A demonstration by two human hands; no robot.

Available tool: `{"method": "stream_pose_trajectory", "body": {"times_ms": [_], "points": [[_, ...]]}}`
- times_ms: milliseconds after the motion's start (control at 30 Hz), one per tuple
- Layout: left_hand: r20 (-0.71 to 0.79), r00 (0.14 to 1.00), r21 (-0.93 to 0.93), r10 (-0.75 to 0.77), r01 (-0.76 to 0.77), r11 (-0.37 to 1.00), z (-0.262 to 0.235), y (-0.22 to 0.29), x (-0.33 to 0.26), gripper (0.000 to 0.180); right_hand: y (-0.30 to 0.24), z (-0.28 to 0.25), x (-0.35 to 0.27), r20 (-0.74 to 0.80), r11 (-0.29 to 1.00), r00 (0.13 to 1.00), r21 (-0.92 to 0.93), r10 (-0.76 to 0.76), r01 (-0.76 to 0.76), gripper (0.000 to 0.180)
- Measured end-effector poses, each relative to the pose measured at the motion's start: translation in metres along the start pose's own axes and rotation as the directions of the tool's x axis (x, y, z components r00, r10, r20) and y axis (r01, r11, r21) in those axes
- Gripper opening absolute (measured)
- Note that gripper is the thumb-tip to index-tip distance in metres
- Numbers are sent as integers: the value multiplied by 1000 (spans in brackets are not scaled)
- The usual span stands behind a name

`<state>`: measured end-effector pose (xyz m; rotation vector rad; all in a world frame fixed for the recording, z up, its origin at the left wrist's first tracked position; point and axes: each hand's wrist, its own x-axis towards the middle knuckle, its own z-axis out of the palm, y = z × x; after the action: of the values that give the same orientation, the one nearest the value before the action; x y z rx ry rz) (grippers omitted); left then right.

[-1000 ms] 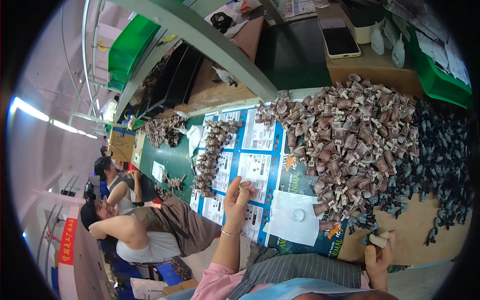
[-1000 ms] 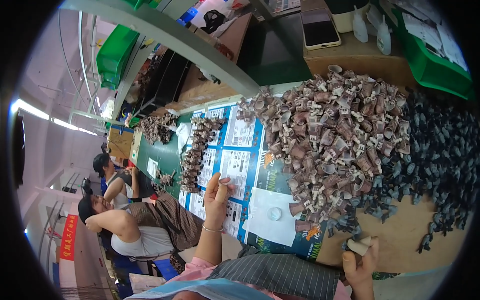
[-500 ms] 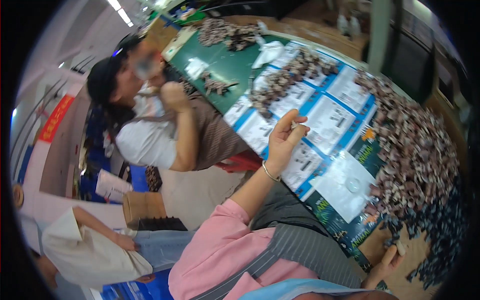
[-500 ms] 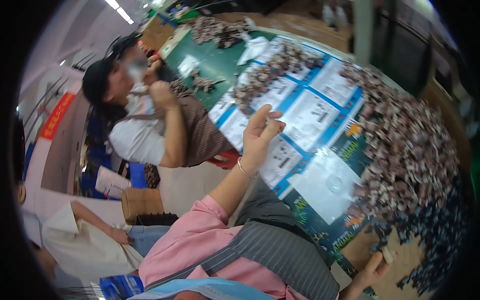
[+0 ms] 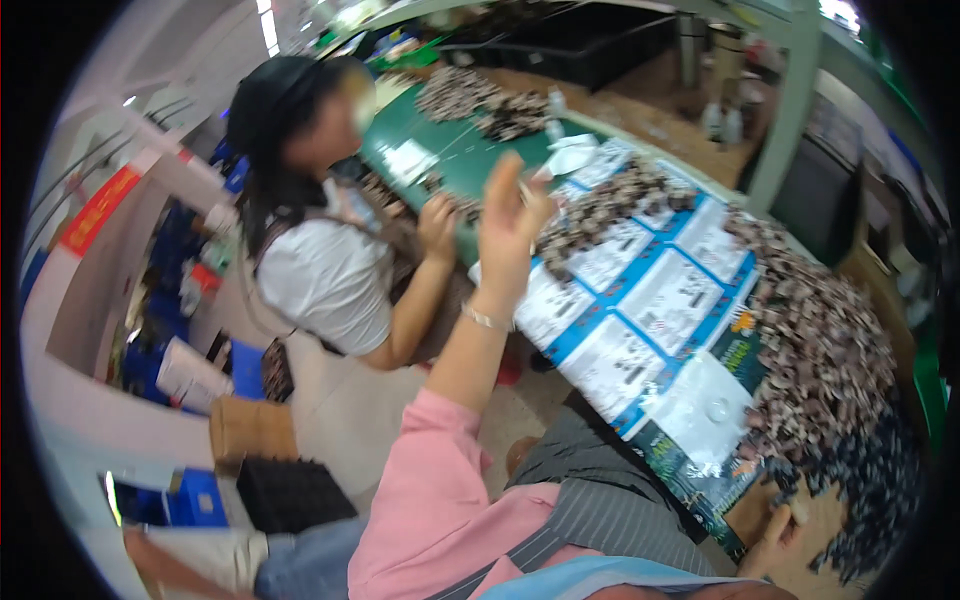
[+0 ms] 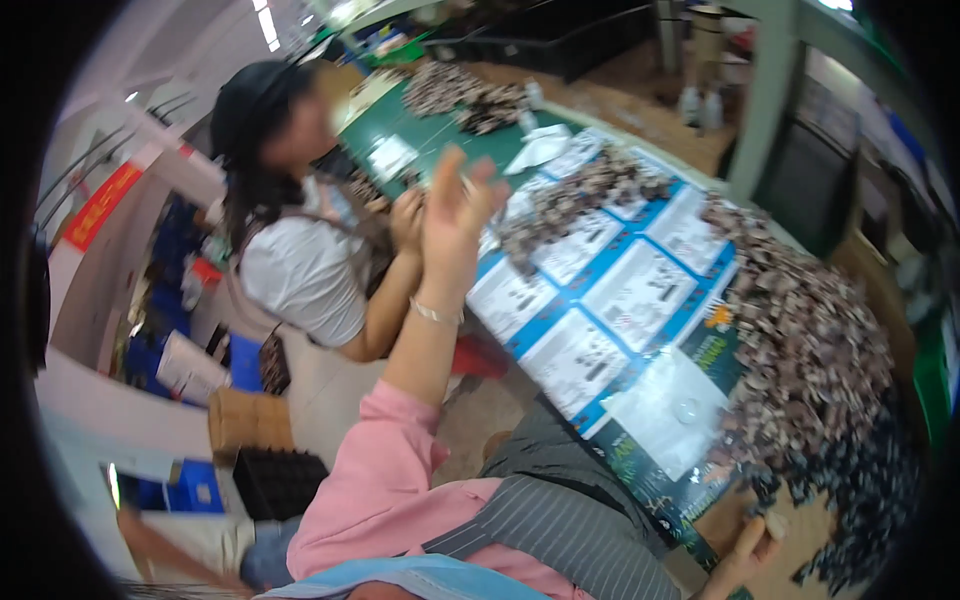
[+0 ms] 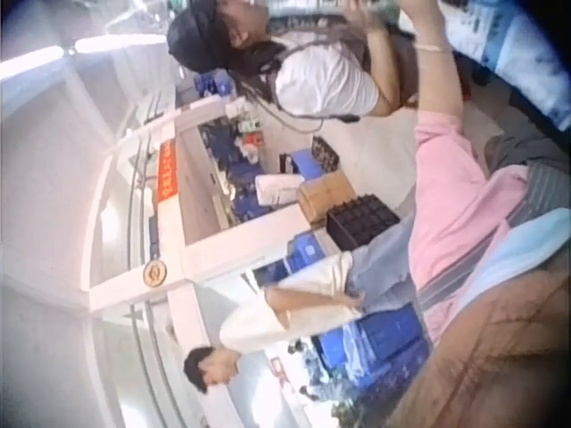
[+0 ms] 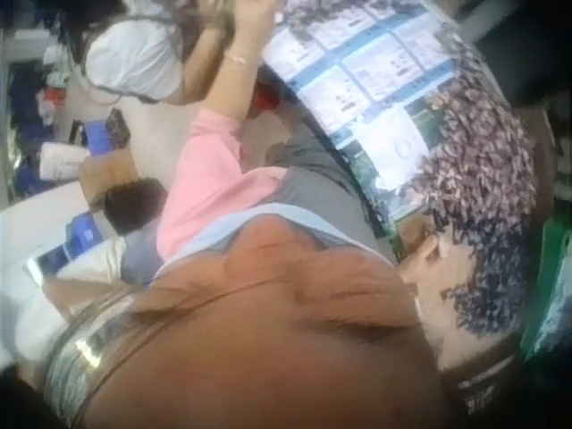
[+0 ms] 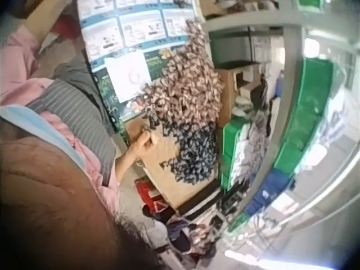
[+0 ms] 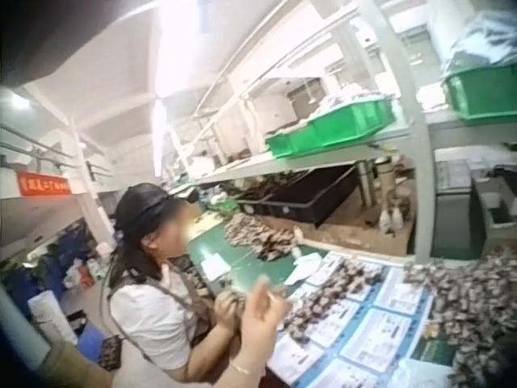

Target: The person assembles small plastic housings, rubber caps, and small pins by hand at a factory workbench, using an applicator bottle to aid in the assembly.

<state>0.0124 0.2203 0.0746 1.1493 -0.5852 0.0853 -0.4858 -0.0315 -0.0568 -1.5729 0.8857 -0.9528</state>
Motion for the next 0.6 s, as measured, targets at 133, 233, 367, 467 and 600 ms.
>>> {"method": "stream_pose_trajectory", "body": {"times_ms": [133,233,367,467,600], "points": [[252,880,183,-404,366,912,44,-60,-80,58,2,19,-2,76,994,992,-27,-106,108,17],[350,759,133,-549,540,831,74,-81,-106,54,-18,19,9,151,906,970,-353,-191,234,22],[376,785,422,-492,328,845,84,-73,-121,49,-52,13,3,117,888,989,-439,-94,136,25],[398,762,437,-511,332,836,84,-80,-118,51,-43,10,-3,47,899,986,-406,-157,163,24],[402,758,323,-514,407,854,71,-83,-121,54,-35,11,3,40,949,995,-299,-96,103,24]]}}
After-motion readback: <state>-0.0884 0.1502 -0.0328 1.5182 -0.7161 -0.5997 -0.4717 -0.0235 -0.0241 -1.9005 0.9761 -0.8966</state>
